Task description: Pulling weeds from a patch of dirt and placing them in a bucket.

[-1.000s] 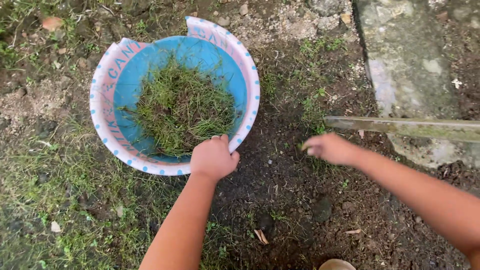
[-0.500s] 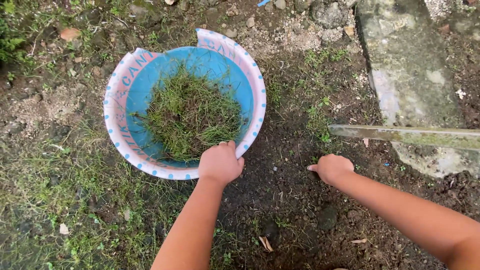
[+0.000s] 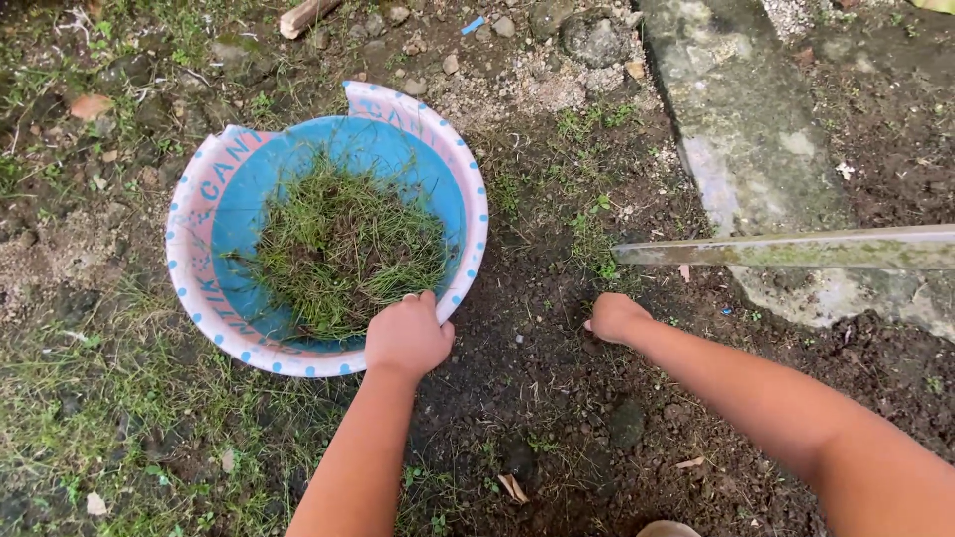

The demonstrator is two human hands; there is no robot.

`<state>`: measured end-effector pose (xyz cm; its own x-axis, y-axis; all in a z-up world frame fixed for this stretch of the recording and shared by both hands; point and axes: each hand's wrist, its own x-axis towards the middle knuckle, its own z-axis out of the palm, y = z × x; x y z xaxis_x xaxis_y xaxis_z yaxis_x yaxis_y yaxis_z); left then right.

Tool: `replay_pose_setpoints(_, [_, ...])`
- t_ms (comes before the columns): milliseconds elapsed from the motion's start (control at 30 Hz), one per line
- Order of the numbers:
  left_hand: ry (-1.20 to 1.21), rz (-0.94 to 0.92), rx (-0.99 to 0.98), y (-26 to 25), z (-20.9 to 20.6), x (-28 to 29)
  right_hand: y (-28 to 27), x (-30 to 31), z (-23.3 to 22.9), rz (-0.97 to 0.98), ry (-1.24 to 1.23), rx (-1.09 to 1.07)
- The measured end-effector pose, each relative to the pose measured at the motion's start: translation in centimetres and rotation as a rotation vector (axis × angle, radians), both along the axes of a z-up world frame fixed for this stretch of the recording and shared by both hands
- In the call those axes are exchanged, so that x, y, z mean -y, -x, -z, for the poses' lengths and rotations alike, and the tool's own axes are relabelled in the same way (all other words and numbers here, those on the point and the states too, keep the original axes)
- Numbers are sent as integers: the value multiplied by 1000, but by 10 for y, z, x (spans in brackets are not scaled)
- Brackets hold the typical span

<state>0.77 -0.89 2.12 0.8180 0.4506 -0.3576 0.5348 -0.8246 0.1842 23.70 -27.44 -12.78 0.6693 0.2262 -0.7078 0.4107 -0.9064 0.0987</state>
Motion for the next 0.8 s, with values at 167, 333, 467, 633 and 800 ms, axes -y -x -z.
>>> replay_pose_setpoints(167, [-8,6,-17,-1,-4,0,-13,33,18,-120,-249,-61])
replay_pose_setpoints(333, [-26,10,-17,-1,-3,1,0,42,3,-82,-402,-89])
replay_pose_setpoints(467, [-16,5,-19,-1,-6,1,3,58,-18,59,-479,-237])
replay_pose_setpoints(633, [-38,17,-16,0,-3,1,-28,97,-27,298,-527,-168])
replay_pose_setpoints(800, [-21,9,-13,-1,-2,1,-49,114,4,57,-409,75])
